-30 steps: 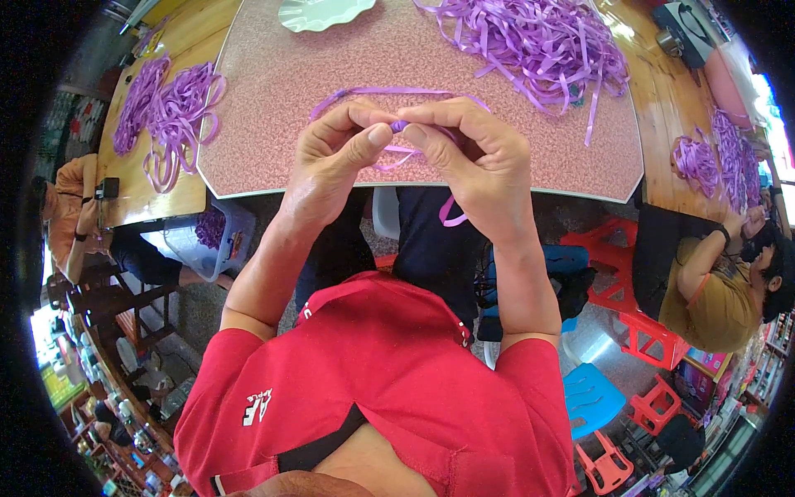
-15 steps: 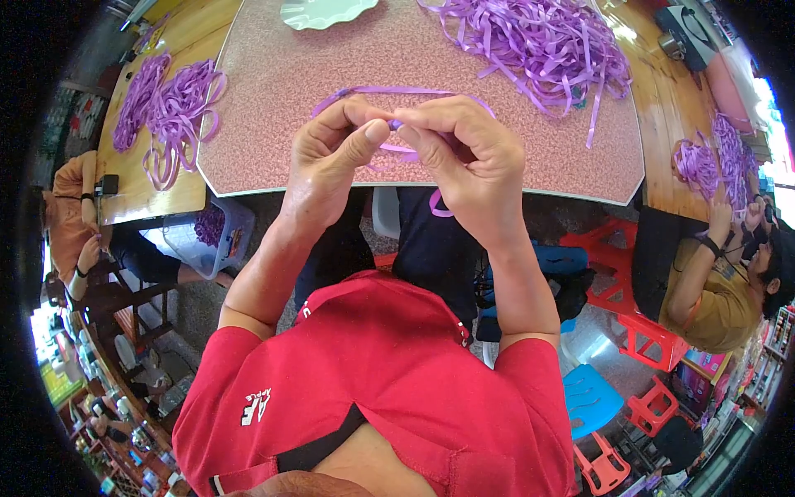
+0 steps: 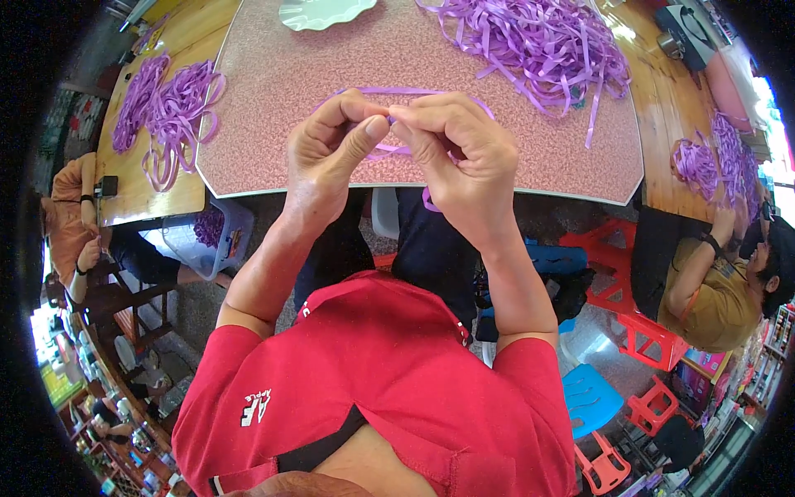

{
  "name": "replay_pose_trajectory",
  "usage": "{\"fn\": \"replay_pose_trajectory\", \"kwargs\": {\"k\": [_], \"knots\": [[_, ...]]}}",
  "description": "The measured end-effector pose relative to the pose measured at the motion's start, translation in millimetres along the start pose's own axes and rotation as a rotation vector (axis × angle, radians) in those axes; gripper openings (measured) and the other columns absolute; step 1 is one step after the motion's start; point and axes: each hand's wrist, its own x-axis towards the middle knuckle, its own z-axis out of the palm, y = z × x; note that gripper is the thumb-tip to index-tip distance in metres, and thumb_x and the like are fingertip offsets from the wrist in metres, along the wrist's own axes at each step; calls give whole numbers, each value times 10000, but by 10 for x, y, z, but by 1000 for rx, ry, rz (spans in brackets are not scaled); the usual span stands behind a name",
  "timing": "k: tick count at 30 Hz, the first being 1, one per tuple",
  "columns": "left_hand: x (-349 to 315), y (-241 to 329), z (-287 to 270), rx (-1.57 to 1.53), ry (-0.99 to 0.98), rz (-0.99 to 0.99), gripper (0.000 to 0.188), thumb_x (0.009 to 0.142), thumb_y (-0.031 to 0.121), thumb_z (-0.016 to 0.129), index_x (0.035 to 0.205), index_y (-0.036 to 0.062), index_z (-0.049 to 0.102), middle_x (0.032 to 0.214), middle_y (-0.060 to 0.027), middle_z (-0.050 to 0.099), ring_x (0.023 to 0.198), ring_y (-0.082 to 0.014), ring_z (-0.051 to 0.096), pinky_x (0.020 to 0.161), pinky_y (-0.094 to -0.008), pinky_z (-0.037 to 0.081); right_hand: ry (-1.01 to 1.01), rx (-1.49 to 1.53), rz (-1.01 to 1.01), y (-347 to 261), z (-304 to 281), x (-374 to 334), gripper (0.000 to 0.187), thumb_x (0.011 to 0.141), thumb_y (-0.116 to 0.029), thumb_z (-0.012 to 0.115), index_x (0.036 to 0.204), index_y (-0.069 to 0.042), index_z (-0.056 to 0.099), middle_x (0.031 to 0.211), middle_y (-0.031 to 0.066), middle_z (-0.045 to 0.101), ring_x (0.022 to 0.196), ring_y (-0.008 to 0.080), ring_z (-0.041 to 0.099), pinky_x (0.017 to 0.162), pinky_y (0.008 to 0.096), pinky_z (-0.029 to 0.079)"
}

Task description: Manually tying loops and knots into purple ribbons to prepare them for a gift or decoration.

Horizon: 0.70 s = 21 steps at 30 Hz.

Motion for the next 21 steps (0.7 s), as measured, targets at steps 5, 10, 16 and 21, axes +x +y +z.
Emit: {"fn": "replay_pose_trajectory", "kwargs": {"k": [5,10,16,21], "knots": [[14,-128,-23,47,14,-27,135,954,116,638,1018,-2,648,848,18,606,781,-26,532,691,-191,439,11,169,153,119,64,-49,130,897,15,659,1024,3,687,930,68,669,619,57,540,531,203,432],[18,-84,3,16,-7,-6,182,993,146,577,1054,-16,632,888,-14,610,792,-51,537,719,-219,467,51,424,310,174,63,-67,152,937,-42,627,1075,16,659,888,91,682,593,60,536,519,211,445],[-7,-132,31,-11,-15,18,247,1034,215,493,1062,-9,596,892,-39,616,799,-85,563,715,-247,479,46,505,325,147,54,-76,160,942,-37,617,1091,13,648,880,103,689,578,61,526,512,223,456],[60,-159,-57,485,-90,315,235,1017,216,517,985,-13,558,815,-113,589,700,-203,579,642,-313,474,29,505,309,105,81,-91,159,939,-28,618,1087,19,648,877,100,689,567,62,527,504,216,450]]}}
